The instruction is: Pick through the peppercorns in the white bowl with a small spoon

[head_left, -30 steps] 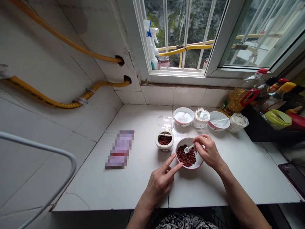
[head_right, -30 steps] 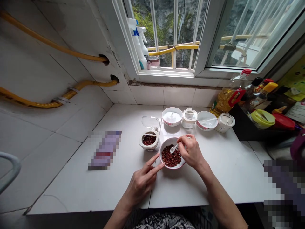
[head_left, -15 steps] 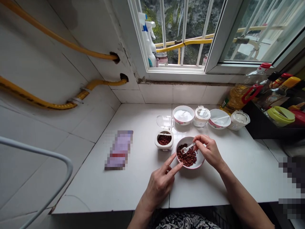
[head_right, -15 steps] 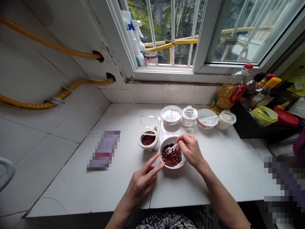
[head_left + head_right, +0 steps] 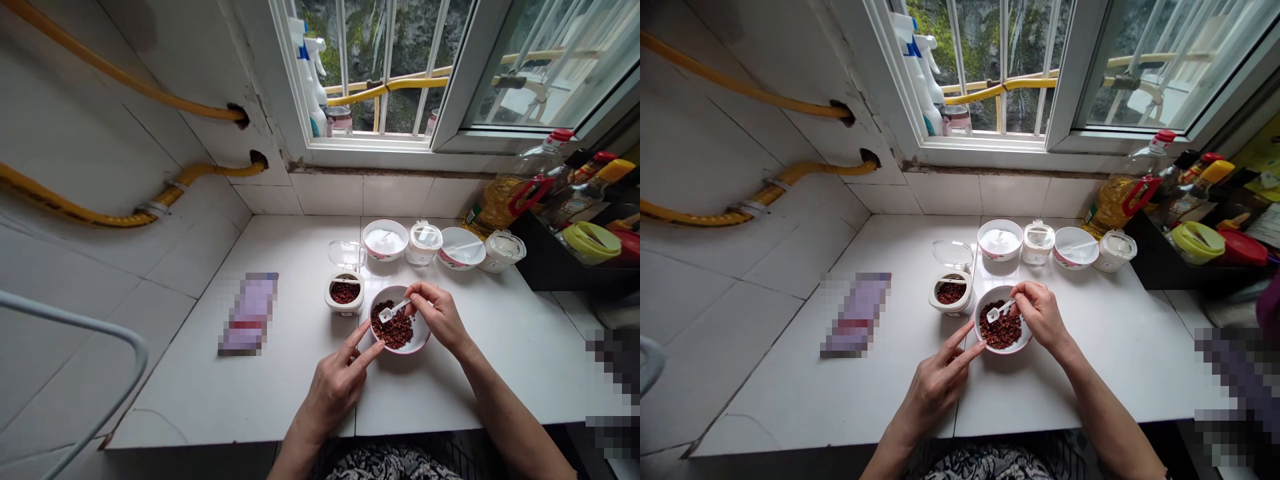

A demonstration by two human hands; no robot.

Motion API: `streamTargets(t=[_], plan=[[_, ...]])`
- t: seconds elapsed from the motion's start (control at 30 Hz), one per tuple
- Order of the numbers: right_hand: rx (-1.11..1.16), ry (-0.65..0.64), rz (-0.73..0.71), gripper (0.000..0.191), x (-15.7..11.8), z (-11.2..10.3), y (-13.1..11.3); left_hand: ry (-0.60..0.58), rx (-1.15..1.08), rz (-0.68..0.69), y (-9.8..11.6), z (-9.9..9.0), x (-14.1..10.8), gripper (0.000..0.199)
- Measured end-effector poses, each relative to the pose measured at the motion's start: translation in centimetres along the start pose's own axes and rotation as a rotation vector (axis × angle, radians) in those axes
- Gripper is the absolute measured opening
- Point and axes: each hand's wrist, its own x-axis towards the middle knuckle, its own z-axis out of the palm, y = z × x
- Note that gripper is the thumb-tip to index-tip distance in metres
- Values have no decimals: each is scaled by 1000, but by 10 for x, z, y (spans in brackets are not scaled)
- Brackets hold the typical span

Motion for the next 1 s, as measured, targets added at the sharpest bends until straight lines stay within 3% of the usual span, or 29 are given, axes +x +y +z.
streamTargets(t=[0.27, 0.5, 1.0], plan=[[-139, -24, -156, 19, -2, 9, 5, 15, -5, 6, -1, 1, -1, 59], [-65, 26, -70, 17, -2, 5, 1, 9, -17, 2, -1, 1, -1, 60], [-10, 34, -24, 15, -2, 6, -1, 7, -7, 11, -1, 1, -1, 59]])
